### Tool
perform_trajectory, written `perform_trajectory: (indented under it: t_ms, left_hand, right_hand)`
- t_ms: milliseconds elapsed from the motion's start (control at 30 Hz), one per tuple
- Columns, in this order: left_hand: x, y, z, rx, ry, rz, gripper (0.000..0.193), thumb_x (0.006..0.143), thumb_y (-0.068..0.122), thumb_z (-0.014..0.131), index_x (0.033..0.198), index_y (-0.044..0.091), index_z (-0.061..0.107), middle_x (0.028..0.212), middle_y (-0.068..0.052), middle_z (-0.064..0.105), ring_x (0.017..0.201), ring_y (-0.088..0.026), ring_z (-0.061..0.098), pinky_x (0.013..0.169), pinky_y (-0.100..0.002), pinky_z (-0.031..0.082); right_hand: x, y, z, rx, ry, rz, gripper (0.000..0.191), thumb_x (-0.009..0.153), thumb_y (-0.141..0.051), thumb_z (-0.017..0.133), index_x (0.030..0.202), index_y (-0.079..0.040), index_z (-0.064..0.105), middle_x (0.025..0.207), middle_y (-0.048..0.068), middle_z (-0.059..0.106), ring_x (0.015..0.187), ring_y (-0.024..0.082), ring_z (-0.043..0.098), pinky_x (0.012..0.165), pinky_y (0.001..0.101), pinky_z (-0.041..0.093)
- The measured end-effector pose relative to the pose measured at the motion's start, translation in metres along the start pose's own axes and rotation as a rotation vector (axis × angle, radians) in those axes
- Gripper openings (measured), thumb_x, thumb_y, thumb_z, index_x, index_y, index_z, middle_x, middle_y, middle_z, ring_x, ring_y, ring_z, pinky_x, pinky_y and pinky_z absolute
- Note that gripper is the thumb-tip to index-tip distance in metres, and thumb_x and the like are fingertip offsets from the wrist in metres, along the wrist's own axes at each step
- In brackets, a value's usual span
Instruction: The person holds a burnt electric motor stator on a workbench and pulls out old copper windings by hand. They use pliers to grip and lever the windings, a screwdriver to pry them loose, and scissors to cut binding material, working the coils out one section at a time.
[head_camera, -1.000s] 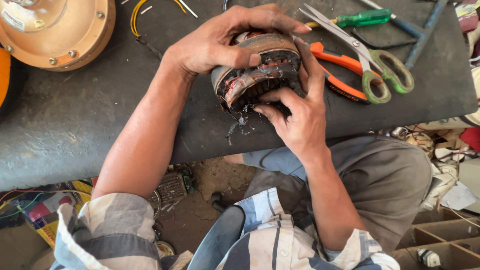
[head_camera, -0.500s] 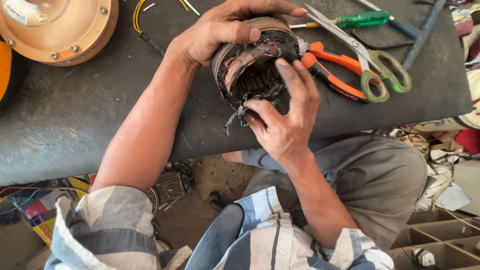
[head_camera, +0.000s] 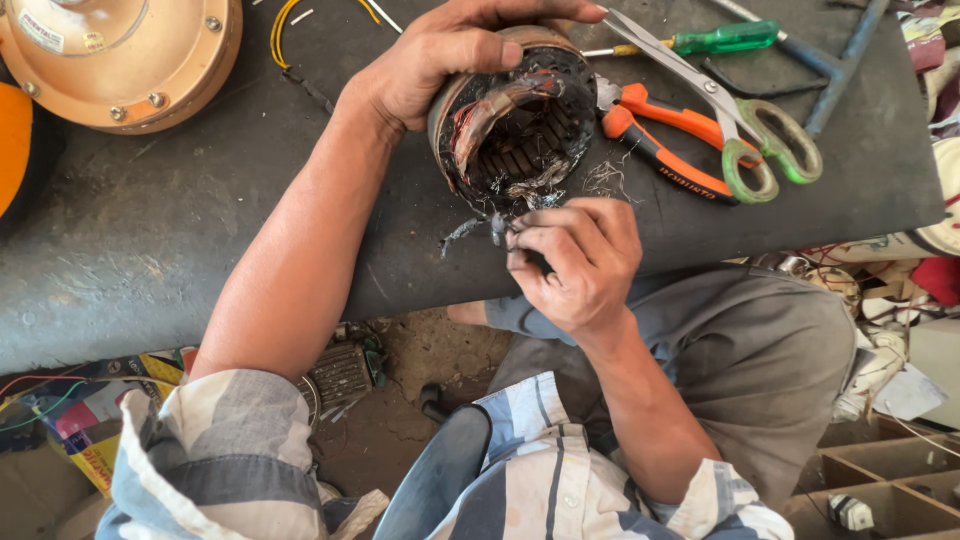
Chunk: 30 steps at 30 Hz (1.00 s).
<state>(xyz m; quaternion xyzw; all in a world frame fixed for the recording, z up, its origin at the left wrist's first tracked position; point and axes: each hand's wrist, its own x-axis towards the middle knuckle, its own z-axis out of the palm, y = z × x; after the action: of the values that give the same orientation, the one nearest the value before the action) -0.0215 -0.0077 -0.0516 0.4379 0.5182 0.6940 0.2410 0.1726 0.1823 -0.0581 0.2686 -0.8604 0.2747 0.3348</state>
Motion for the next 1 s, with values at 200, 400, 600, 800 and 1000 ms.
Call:
perform_trajectory:
  t_ms: [200,400,600,800,1000]
  left_hand:
    - [0.0,-0.001,-0.001,-0.009,-0.004,-0.011,0.069,0.095,0.029,0.064,0.156,0.0,0.053,0.149,-0.014,0.061,0.132,-0.021,0.063,0.119,-0.034,0.052]
    - [0.002,-0.002,-0.002,-0.059,-0.007,-0.009,0.066,0.095,0.023,0.061,0.156,-0.002,0.052,0.153,-0.014,0.057,0.136,-0.021,0.06,0.122,-0.033,0.049]
    - [0.003,-0.001,-0.003,-0.015,0.004,-0.008,0.066,0.095,0.022,0.056,0.156,-0.002,0.052,0.153,-0.014,0.057,0.137,-0.02,0.059,0.122,-0.033,0.048]
    - [0.002,0.0,-0.004,-0.067,-0.023,-0.017,0.064,0.099,0.022,0.057,0.157,-0.003,0.051,0.154,-0.014,0.056,0.139,-0.02,0.057,0.124,-0.032,0.046]
    - [-0.001,0.004,-0.005,-0.107,-0.04,-0.047,0.065,0.097,0.022,0.057,0.157,-0.004,0.05,0.154,-0.014,0.055,0.138,-0.02,0.058,0.123,-0.032,0.048]
  right_hand:
    - [-0.004,-0.004,0.001,-0.034,-0.011,-0.001,0.024,0.075,-0.006,0.09,0.089,-0.012,0.071,0.095,-0.002,0.073,0.089,0.023,0.061,0.08,0.0368,0.048]
    - [-0.003,-0.013,0.006,-0.109,-0.043,-0.012,0.018,0.077,-0.012,0.088,0.09,-0.018,0.077,0.092,-0.005,0.074,0.085,0.02,0.059,0.078,0.0365,0.045]
    - [-0.005,-0.019,0.005,-0.1,-0.057,-0.02,0.022,0.08,-0.01,0.084,0.1,-0.018,0.082,0.098,-0.007,0.077,0.083,0.017,0.058,0.077,0.034,0.044]
    - [-0.009,-0.013,0.001,-0.032,-0.063,-0.01,0.022,0.079,-0.009,0.085,0.1,-0.015,0.081,0.1,-0.004,0.077,0.082,0.018,0.058,0.075,0.0329,0.046]
    - [-0.006,-0.01,-0.009,0.029,-0.11,0.02,0.026,0.078,-0.001,0.077,0.102,-0.011,0.08,0.105,-0.001,0.079,0.083,0.021,0.059,0.076,0.0331,0.05]
